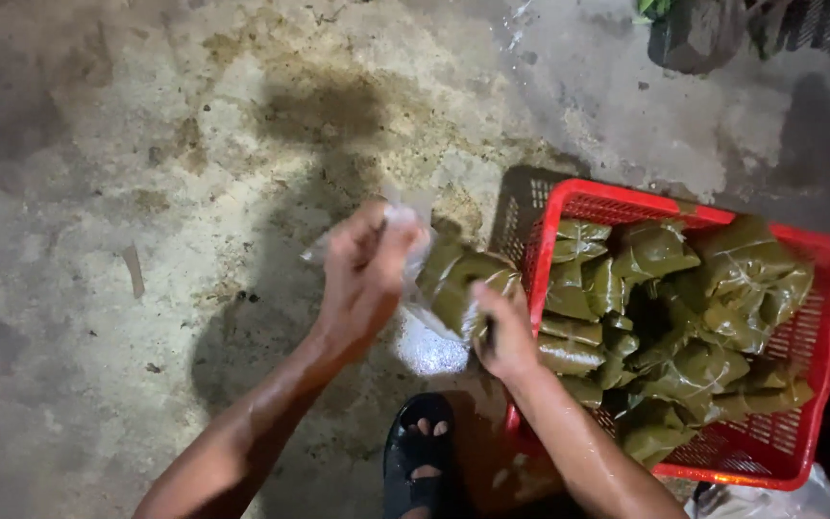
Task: The person packs leaf-wrapped food items from a red basket into clear plastic bags. They place several items into each bag, tie the bags shut, and set them aside on the floor. The process is repeated multiple times throughout the clip.
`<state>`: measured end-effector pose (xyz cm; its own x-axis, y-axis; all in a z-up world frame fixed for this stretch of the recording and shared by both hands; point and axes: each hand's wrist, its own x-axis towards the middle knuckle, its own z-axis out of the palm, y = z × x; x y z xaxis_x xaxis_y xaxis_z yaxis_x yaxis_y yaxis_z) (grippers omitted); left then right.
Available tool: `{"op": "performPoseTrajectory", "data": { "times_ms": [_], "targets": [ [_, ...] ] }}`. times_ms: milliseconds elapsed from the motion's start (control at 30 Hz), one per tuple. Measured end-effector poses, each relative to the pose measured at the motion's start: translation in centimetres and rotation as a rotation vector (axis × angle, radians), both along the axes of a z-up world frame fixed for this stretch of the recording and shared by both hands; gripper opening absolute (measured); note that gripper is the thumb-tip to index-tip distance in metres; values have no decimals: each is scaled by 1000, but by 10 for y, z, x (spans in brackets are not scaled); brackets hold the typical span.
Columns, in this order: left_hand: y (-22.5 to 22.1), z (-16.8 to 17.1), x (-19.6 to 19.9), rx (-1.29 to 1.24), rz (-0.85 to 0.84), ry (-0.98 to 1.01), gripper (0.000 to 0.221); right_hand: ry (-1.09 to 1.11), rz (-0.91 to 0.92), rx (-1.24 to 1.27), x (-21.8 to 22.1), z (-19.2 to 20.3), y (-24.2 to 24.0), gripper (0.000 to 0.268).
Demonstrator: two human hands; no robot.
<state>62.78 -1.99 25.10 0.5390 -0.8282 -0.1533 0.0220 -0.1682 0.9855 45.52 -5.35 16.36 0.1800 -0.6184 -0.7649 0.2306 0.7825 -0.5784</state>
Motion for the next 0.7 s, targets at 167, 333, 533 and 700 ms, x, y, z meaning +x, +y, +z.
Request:
{"op": "performPoseTrajectory", "data": {
  "times_ms": [167, 333, 533, 700],
  "targets": [
    [-1, -6, 12, -82, 104, 398, 15, 464, 426, -732, 0, 2, -3, 95],
    [11, -4, 33, 174, -99, 182, 11, 639, 651, -1046, -14, -7, -13, 96],
    [0, -10, 35, -140, 205, 321, 21, 559, 1236, -980, -9, 43, -20, 87],
    [29, -6, 47, -138, 12, 100, 19, 578, 833, -674, 5, 22, -40, 77]
  ]
}}
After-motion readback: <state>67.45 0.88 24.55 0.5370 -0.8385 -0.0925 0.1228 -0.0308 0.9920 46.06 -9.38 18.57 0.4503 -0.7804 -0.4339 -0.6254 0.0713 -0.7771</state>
